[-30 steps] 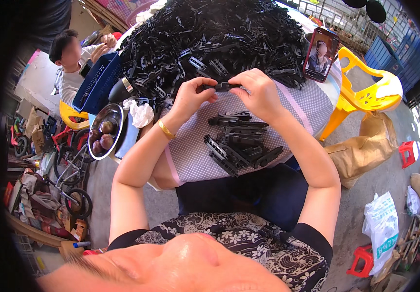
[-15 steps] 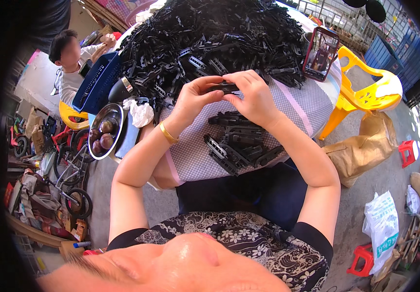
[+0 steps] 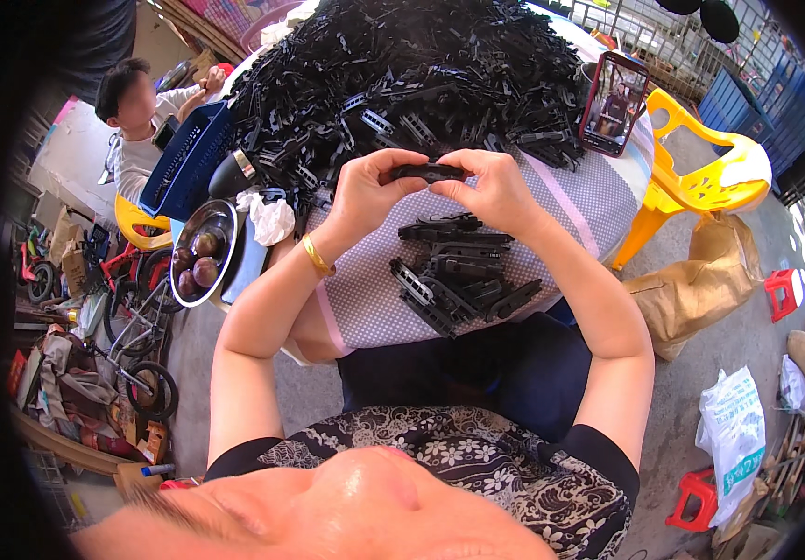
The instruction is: The person assembles plastic components by taking pieces from a pile, fitting them together by hand, and placing the assembled parts in a stack on the table.
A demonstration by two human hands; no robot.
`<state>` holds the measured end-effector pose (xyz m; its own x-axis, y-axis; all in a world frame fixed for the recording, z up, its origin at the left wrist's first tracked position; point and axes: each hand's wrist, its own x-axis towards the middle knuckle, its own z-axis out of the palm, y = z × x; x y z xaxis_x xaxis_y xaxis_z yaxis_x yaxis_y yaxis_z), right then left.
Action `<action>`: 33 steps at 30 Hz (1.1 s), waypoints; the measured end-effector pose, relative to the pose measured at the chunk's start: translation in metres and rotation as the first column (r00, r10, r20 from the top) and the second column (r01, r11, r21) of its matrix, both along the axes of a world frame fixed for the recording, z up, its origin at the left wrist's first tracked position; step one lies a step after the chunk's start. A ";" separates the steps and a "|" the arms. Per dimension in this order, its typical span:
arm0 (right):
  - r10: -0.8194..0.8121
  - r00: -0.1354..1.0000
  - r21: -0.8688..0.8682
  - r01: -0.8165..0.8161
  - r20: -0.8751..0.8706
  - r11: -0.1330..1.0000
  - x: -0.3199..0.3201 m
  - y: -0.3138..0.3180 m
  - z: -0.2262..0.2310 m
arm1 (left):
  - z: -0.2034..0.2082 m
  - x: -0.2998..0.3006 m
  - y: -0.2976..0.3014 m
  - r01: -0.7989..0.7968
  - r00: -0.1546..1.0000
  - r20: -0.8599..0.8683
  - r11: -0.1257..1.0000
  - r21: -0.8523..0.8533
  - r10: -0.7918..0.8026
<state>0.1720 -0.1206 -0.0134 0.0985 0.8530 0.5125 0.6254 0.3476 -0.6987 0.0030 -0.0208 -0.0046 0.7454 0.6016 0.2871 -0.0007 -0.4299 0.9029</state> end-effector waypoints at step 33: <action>0.019 0.954 -0.016 -0.014 0.300 1.000 0.003 0.009 -0.014 | -0.018 0.003 0.048 -0.080 0.889 -0.213 0.597 0.799 0.405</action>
